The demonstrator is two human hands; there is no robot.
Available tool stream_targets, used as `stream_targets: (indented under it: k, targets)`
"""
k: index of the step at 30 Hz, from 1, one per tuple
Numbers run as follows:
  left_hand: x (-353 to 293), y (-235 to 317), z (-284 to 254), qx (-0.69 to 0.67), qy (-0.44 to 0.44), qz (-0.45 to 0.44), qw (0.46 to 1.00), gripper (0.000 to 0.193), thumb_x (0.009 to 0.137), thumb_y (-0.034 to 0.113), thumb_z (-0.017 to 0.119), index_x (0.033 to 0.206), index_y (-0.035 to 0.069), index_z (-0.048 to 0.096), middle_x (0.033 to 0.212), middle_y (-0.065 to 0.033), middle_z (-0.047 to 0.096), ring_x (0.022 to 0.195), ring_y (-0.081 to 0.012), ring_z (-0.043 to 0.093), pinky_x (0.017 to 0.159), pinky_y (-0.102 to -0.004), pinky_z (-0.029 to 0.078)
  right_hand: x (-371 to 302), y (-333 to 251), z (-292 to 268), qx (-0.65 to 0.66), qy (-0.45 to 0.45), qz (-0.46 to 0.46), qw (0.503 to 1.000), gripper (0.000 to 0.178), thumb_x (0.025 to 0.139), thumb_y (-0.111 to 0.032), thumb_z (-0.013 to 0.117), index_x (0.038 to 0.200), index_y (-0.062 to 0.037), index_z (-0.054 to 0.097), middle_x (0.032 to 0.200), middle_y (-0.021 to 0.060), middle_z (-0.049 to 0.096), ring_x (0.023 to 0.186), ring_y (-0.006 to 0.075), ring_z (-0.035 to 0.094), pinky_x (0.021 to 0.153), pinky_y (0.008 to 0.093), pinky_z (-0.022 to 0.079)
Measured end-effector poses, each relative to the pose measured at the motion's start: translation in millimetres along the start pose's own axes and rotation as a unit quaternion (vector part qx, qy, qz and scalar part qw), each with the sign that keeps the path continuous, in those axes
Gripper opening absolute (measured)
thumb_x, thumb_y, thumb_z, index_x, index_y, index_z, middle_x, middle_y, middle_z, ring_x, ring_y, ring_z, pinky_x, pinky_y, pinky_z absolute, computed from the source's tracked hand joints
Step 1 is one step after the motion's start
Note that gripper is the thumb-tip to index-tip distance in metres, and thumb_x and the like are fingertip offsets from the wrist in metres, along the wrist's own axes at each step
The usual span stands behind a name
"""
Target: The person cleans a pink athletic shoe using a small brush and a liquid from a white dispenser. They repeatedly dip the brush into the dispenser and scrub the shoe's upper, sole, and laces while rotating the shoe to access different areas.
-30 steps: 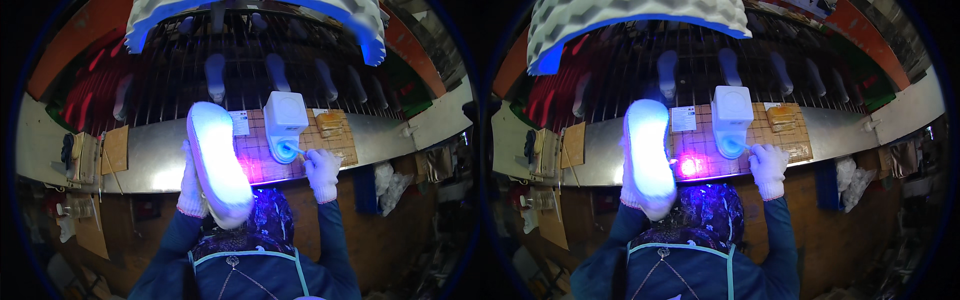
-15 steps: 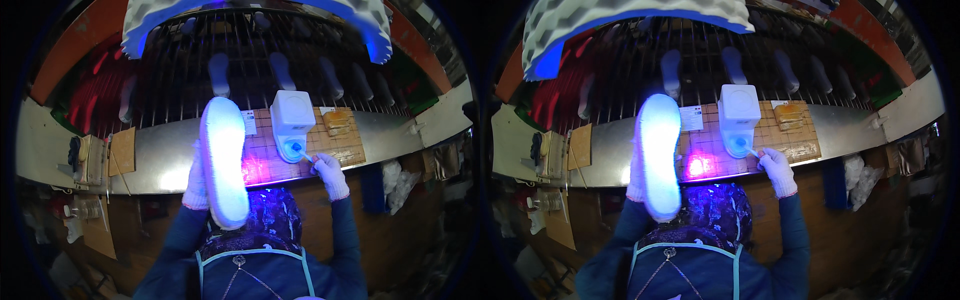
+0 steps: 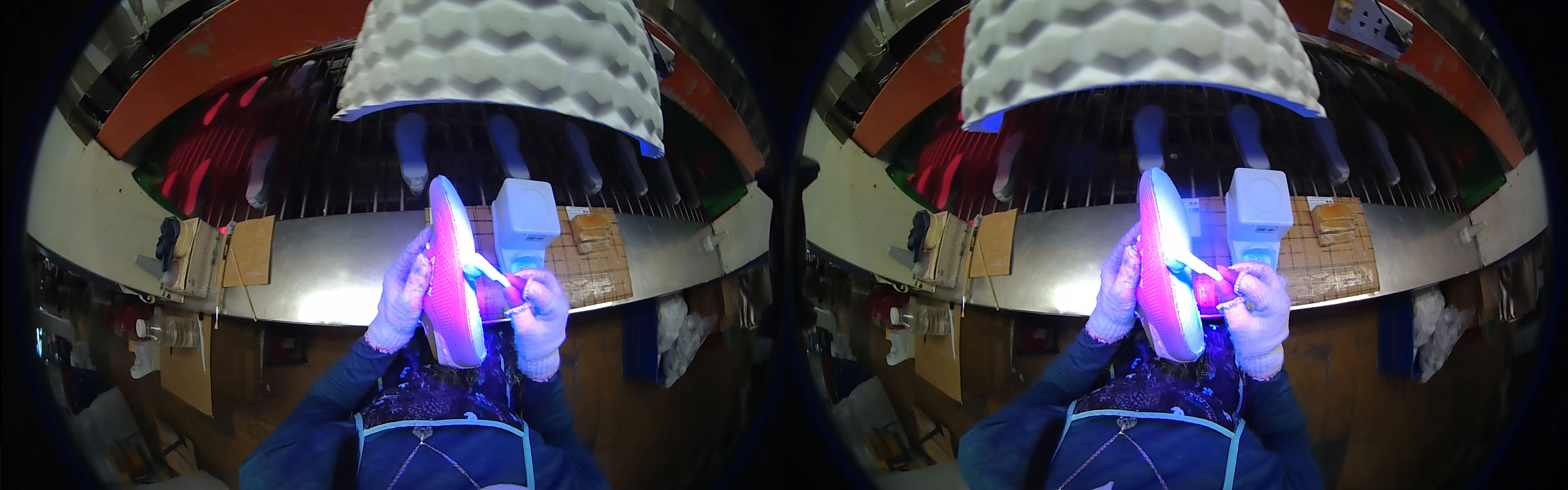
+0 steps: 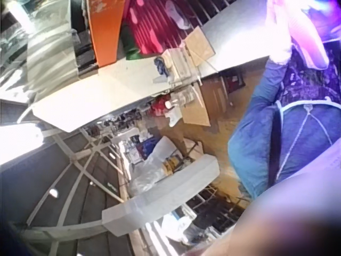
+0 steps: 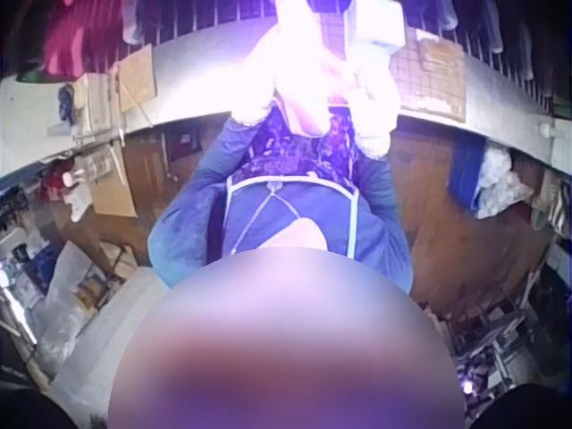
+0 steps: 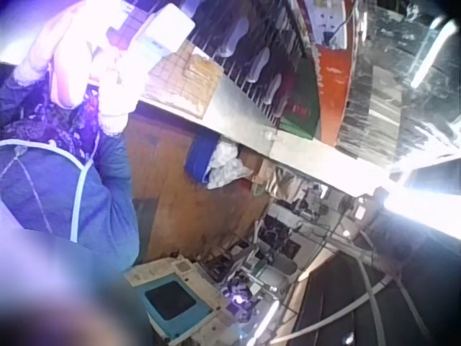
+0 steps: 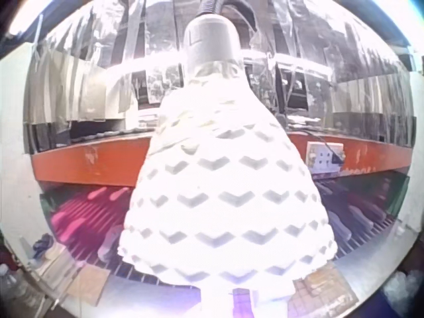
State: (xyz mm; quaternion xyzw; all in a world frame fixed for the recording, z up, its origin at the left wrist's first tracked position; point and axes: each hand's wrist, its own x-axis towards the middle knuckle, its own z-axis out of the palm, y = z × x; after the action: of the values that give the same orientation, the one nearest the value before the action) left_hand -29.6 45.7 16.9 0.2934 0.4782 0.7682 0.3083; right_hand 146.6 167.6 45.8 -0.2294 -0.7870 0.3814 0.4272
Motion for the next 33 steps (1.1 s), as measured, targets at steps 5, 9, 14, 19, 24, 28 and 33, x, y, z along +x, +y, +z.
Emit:
stream_targets:
  k: [5, 9, 14, 19, 24, 28, 33]
  targets:
    - [-12, 1, -14, 0.085, 0.0, 0.017, 0.996, 0.065, 0.104, 0.04, 0.06, 0.15, -0.004, 0.045, 0.137, -0.0132, 0.058, 0.128, -0.0205, 0.053, 0.112, -0.0345, 0.039, 12, 4, 21, 0.08, 0.042, 0.023, 0.996, 0.021, 0.068, 0.012, 0.075, 0.081, 0.0, 0.063, 0.098, 0.0128, 0.068, 0.09, 0.0272, 0.068, 0.08, 0.037, 0.053]
    - [-16, 5, -23, 0.148, -0.014, 0.085, 0.985, 0.065, 0.104, 0.038, 0.06, 0.151, -0.004, 0.045, 0.137, -0.0118, 0.058, 0.129, -0.0204, 0.052, 0.112, -0.0344, 0.039, 33, 3, 24, 0.005, -0.004, -0.041, 0.999, 0.015, 0.086, 0.005, 0.074, 0.1, 0.0009, 0.07, 0.103, 0.0089, 0.066, 0.088, 0.0169, 0.068, 0.073, 0.0277, 0.054]
    - [-17, 11, -25, 0.178, -0.025, 0.113, 0.977, 0.062, 0.103, 0.035, 0.062, 0.149, -0.003, 0.048, 0.131, -0.0116, 0.062, 0.119, -0.0206, 0.058, 0.106, -0.034, 0.044, 57, -5, 23, -0.042, 0.015, -0.052, 0.998, 0.017, 0.076, 0.003, 0.082, 0.085, -0.0021, 0.069, 0.095, 0.009, 0.069, 0.083, 0.0236, 0.066, 0.07, 0.0346, 0.05]
    - [-16, 20, -24, 0.209, -0.042, 0.109, 0.971, 0.06, 0.1, 0.032, 0.066, 0.149, 0.0, 0.05, 0.126, -0.0125, 0.066, 0.116, -0.0196, 0.062, 0.102, -0.0331, 0.047, 78, -9, 17, 0.008, 0.007, -0.073, 0.997, 0.019, 0.08, -0.005, 0.083, 0.079, -0.0007, 0.065, 0.093, 0.0089, 0.068, 0.072, 0.0208, 0.064, 0.062, 0.034, 0.048]
    - [-11, 26, -18, 0.188, -0.071, 0.121, 0.972, 0.057, 0.101, 0.03, 0.066, 0.149, 0.003, 0.051, 0.136, -0.0127, 0.064, 0.122, -0.0196, 0.061, 0.105, -0.034, 0.047, 94, -3, 4, -0.003, 0.002, -0.109, 0.994, 0.013, 0.076, 0.001, 0.081, 0.084, -0.0009, 0.071, 0.092, 0.0088, 0.068, 0.076, 0.0217, 0.064, 0.066, 0.0339, 0.049]
    - [-5, 27, -12, 0.132, -0.083, 0.116, 0.981, 0.055, 0.103, 0.029, 0.063, 0.149, 0.003, 0.051, 0.136, -0.0103, 0.063, 0.122, -0.0187, 0.06, 0.106, -0.0343, 0.046, 90, 2, -1, 0.025, -0.005, -0.111, 0.994, 0.017, 0.073, 0.006, 0.078, 0.088, -0.0007, 0.075, 0.095, 0.0097, 0.068, 0.087, 0.0233, 0.064, 0.074, 0.0335, 0.05]
    - [3, 34, -5, 0.087, -0.097, 0.076, 0.989, 0.052, 0.105, 0.026, 0.061, 0.149, 0.001, 0.05, 0.124, -0.0037, 0.06, 0.114, -0.0147, 0.057, 0.104, -0.0313, 0.046, 79, 7, -9, 0.037, -0.016, -0.094, 0.995, 0.025, 0.069, 0.008, 0.077, 0.092, -0.0029, 0.077, 0.103, 0.009, 0.068, 0.096, 0.0235, 0.063, 0.08, 0.0332, 0.051]
